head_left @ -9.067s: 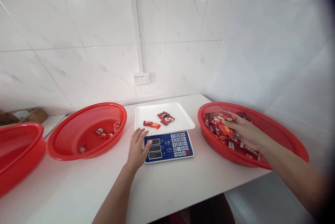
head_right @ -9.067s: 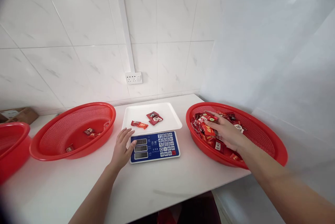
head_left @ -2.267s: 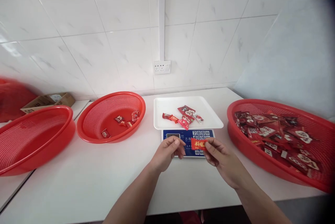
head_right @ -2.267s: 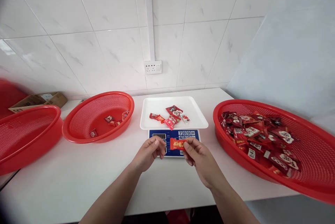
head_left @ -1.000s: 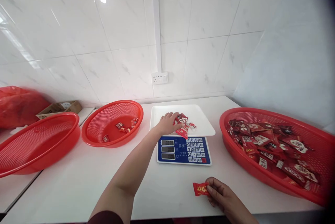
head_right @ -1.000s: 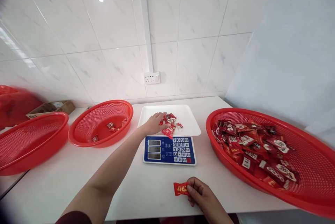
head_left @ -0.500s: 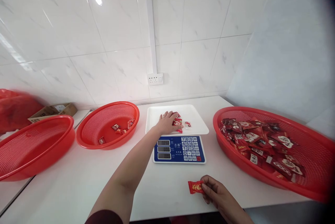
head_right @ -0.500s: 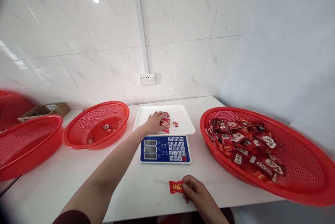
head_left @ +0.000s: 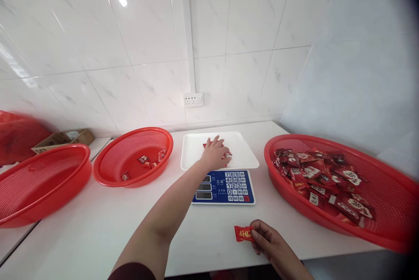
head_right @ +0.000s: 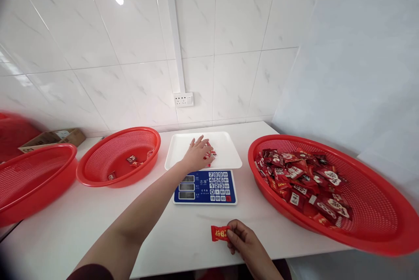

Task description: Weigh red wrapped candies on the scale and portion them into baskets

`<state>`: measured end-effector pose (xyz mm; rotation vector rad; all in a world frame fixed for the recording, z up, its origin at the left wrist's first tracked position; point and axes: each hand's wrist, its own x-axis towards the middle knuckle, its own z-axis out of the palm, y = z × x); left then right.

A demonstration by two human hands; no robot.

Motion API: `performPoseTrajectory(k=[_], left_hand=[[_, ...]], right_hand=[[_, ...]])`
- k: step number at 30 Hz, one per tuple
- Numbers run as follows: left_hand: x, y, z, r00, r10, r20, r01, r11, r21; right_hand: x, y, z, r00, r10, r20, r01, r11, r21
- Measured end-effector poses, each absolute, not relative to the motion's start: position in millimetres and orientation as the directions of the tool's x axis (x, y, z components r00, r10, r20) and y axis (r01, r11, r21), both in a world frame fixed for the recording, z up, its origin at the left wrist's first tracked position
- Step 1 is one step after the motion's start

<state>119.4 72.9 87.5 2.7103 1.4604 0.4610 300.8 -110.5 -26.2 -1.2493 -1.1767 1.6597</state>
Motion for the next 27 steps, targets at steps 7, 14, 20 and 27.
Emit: performPoseTrajectory(k=[7,14,20,27], left_hand=[[87.7,1.8,79.4,0.464,0.778,0.423,0.710,-0.612,0.348],[81.9,-96.4,53.9,0.469,0.876,0.113,0.543,-0.387,0.745],[94.6,-103.7,42.0,0.376,0.926,-0.038,0.399,-0.124,0.909],[96.6,-95.8,47.4,0.511,0.860,-0.017,0.453,-0.252,0.855]], right_hand=[[303.0,-114.3,-29.3,-0.251,0.921,-0.298,-0.011,-0.311,-0.950],[288.4,-115.1,-5.9,-0.157,0.964,-0.215,-0.017,-0.220,-0.975],[281.1,-115.4,21.3,-0.184,0.973,-0.136,0.117,-0.116,-0.986],[296.7,-122.9,30.1,-0.146,0.988,-0.052,0.414,0.013,-0.910]])
